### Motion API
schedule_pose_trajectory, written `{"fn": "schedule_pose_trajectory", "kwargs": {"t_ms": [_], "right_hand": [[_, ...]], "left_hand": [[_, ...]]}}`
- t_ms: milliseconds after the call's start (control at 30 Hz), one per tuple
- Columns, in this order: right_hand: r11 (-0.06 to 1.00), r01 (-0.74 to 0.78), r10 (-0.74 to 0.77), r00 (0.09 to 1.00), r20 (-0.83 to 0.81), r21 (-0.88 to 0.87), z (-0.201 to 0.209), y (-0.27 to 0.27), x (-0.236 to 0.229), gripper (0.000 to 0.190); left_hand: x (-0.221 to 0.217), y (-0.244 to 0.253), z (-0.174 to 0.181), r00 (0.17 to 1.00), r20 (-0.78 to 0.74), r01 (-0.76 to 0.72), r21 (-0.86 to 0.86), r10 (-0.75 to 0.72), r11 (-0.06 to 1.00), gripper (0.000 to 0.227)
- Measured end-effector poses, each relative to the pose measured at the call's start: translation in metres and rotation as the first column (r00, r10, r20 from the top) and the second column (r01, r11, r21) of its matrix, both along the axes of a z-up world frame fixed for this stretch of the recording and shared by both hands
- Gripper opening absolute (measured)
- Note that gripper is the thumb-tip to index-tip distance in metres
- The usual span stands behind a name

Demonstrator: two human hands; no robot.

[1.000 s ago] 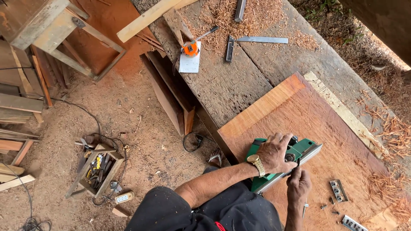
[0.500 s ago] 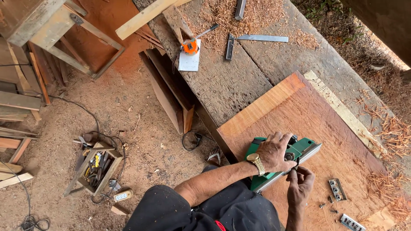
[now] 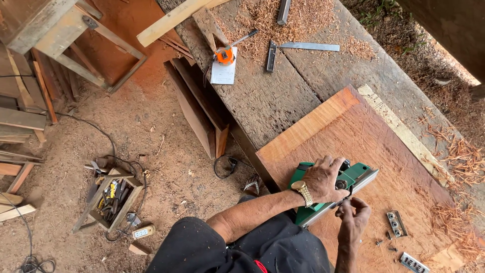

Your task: The user is adjusting and maintaining an electric hand planer, including inspecting and reseating the blades.

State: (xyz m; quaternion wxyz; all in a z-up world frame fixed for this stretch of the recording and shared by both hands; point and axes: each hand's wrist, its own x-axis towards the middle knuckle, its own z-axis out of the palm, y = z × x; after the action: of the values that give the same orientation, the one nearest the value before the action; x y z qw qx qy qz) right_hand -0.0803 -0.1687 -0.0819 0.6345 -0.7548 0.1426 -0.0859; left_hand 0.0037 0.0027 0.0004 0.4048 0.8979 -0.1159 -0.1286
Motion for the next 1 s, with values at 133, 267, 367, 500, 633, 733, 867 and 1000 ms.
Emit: {"fn": "schedule_pose_trajectory", "kwargs": {"t_ms": [133,267,367,500,633,733,867,1000], "right_hand": [[0.954,0.082,-0.011,0.971,-0.238,0.288,-0.090,-0.037,-0.003,0.051],[0.999,0.002,-0.010,0.983,-0.185,-0.042,-0.046,-0.012,-0.002,0.036],[0.996,-0.031,0.034,0.999,0.025,-0.081,-0.022,-0.001,-0.002,0.025],[0.987,0.105,-0.088,0.987,-0.131,0.125,0.017,0.015,-0.001,0.022],[0.987,0.110,-0.067,0.944,-0.323,0.116,-0.068,-0.018,-0.006,0.055],[1.000,0.014,-0.016,0.970,-0.241,-0.012,-0.051,-0.010,-0.005,0.041],[0.984,0.025,-0.040,0.996,-0.081,-0.174,-0.007,0.010,-0.002,0.022],[0.986,0.008,-0.002,0.999,-0.037,0.166,-0.015,0.004,-0.001,0.024]], "left_hand": [[-0.002,-0.003,-0.001,1.000,0.016,-0.007,0.008,0.007,1.000,0.101],[-0.001,-0.001,-0.001,0.999,0.034,-0.026,-0.005,0.027,1.000,0.102],[0.000,-0.001,0.000,1.000,0.029,-0.012,-0.002,0.012,1.000,0.103],[0.000,0.000,0.006,1.000,-0.017,-0.005,0.010,0.005,1.000,0.103],[-0.001,-0.002,0.003,1.000,-0.022,-0.009,0.012,0.009,1.000,0.104],[-0.003,-0.001,0.002,0.999,0.022,-0.045,-0.028,0.045,0.999,0.103],[-0.001,-0.003,-0.001,0.998,0.036,-0.048,-0.028,0.049,0.998,0.102],[0.000,-0.002,-0.002,0.999,0.040,-0.033,0.008,0.033,0.999,0.102]]}}
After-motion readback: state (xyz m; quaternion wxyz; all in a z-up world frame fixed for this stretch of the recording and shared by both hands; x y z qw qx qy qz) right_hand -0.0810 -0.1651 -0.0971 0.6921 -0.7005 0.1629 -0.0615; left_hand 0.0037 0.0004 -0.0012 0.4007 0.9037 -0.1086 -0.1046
